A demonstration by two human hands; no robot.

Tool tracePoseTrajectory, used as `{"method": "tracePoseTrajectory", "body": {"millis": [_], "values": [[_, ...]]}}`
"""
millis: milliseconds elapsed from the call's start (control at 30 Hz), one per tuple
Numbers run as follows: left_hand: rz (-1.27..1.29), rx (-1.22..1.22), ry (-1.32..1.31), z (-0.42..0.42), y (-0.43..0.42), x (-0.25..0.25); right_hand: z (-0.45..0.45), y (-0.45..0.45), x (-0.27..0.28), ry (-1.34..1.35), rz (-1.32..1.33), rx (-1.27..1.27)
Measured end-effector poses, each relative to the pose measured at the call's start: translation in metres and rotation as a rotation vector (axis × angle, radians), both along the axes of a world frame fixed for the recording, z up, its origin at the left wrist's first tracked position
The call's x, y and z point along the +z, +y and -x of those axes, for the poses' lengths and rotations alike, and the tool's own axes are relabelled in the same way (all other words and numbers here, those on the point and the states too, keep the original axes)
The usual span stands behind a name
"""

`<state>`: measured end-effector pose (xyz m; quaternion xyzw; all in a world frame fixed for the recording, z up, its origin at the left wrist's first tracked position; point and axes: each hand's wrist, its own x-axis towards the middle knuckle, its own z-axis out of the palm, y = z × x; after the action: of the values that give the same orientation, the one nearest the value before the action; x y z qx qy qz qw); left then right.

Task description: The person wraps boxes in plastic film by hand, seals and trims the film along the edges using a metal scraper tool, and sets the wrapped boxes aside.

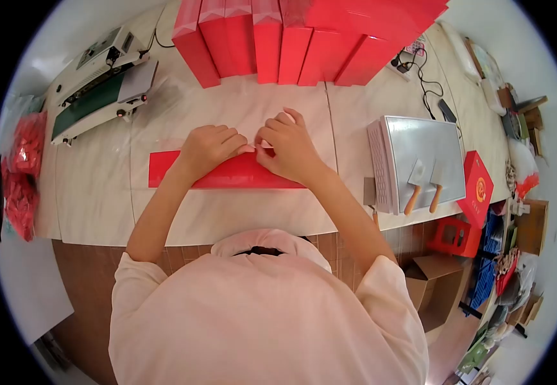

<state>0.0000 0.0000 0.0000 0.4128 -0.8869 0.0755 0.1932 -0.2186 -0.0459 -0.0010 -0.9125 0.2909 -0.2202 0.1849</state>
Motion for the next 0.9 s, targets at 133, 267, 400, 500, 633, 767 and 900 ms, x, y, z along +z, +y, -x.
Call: {"method": "tracePoseTrajectory", "body": {"millis": [133,267,400,500,633,767,900], "values": [[-0.021,0.133,0.196,-0.019,0.018,0.008,0.015,0.001,-0.003,-0.119,0.165,-0.017],[-0.058,0.357,0.241,-0.069,0.048,0.013,0.017,0.008,-0.001,-0.165,0.271,-0.003],[-0.068,0.410,0.253,-0.097,0.073,0.010,0.019,0.013,0.001,-0.157,0.344,0.009],[-0.015,0.478,0.311,-0.097,0.086,0.007,0.022,0.019,0.004,-0.153,0.318,0.042],[0.040,0.470,0.301,-0.100,0.096,0.007,0.028,0.035,0.006,-0.165,0.326,0.085],[0.125,0.407,0.144,-0.103,0.107,0.004,0.036,0.047,0.008,-0.103,0.303,0.073],[0.138,0.401,0.134,-0.103,0.116,0.005,0.046,0.046,0.016,-0.029,0.344,-0.022]]}}
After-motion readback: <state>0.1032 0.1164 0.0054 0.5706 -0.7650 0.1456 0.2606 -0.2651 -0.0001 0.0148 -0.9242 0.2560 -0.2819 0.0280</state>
